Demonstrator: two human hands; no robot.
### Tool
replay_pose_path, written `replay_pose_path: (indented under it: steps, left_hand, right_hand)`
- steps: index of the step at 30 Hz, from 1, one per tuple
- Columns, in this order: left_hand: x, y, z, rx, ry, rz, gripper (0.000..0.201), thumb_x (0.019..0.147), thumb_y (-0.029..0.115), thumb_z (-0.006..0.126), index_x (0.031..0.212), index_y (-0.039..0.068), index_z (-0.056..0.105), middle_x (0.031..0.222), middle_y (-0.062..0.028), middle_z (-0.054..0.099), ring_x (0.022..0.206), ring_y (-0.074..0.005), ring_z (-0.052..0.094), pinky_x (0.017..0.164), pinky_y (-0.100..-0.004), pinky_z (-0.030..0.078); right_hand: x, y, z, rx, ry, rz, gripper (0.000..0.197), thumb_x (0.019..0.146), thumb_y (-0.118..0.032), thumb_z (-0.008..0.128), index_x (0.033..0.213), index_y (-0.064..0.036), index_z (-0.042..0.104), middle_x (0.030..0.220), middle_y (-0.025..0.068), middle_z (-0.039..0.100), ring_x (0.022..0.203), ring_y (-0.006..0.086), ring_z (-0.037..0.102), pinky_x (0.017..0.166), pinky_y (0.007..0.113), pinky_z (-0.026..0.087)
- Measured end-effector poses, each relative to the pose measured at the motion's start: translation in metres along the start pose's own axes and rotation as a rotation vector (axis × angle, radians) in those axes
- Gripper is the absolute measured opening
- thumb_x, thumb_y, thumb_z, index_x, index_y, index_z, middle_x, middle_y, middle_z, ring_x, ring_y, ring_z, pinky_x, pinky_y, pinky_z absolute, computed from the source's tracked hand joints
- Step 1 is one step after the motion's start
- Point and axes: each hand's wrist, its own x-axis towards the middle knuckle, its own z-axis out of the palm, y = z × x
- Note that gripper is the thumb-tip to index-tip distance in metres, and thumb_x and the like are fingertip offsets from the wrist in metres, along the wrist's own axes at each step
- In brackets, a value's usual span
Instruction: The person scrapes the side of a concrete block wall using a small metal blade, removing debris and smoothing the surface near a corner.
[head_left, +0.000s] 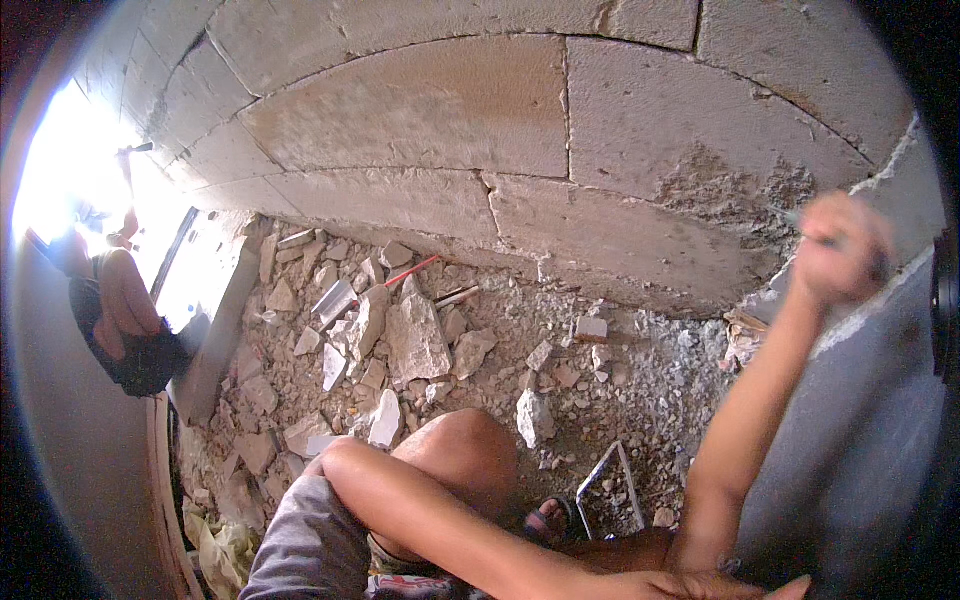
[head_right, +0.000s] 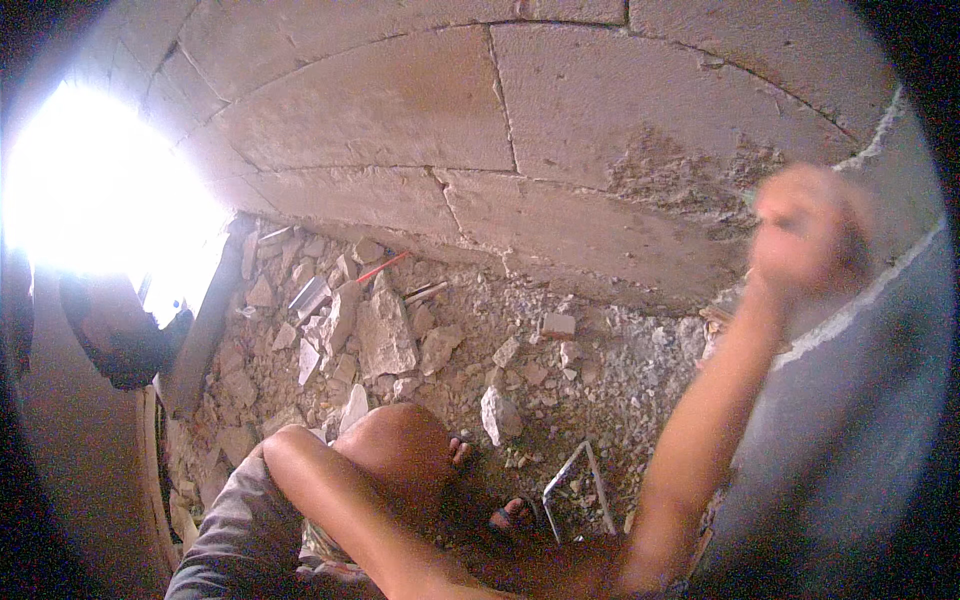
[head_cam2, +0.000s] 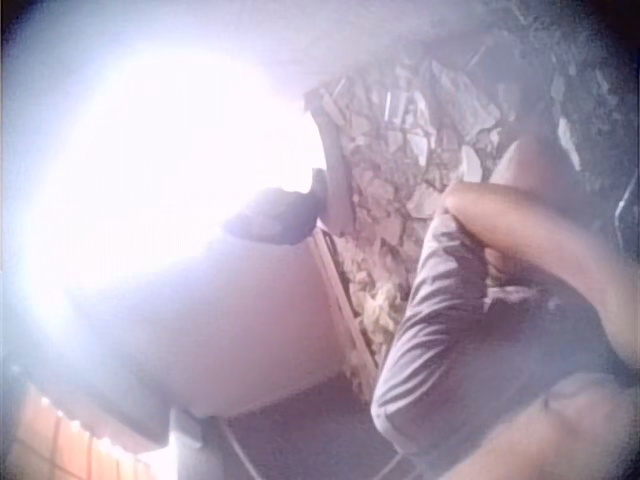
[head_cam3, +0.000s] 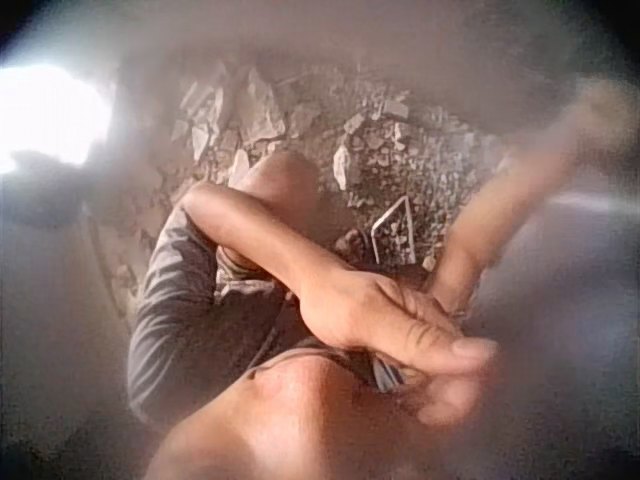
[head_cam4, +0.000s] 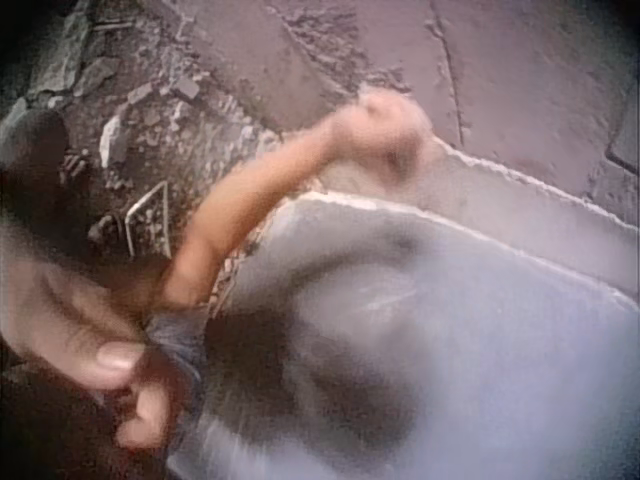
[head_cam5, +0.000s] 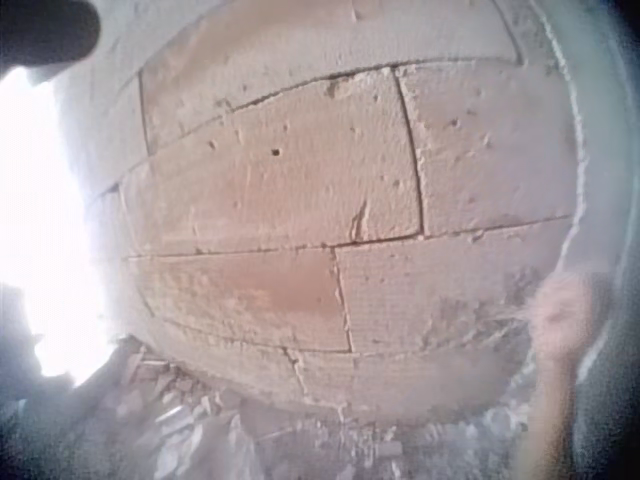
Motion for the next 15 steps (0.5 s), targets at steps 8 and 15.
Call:
replay_pose_path:
  steps: [8, 15]
  left_hand:
    - [0.000, -0.004, 0.026, -0.609, -0.100, -0.164, 0.059, 0.100, 0.047, 0.023, 0.078, 0.003, 0.056, 0.065, 0.0007, 0.049, 0.060, -0.0051, 0.044, 0.059, -0.0202, 0.038]
    - [-0.014, -0.003, 0.029, -0.623, -0.139, -0.375, 0.064, 0.096, 0.056, 0.026, 0.059, 0.008, 0.046, 0.052, 0.0013, 0.043, 0.051, -0.0100, 0.040, 0.052, -0.0238, 0.035]
  right_hand:
    - [0.021, 0.007, -0.030, 0.800, 0.025, 0.441, 0.017, 0.077, -0.005, 0.048, 0.061, -0.0053, 0.045, 0.057, 0.0094, 0.049, 0.049, 0.0185, 0.048, 0.045, 0.030, 0.041]
    - [-0.018, -0.016, 0.030, 0.548, 0.137, 0.707, 0.026, 0.083, -0.002, 0.053, 0.059, -0.0047, 0.045, 0.047, 0.0034, 0.047, 0.040, 0.0094, 0.044, 0.038, 0.026, 0.036]
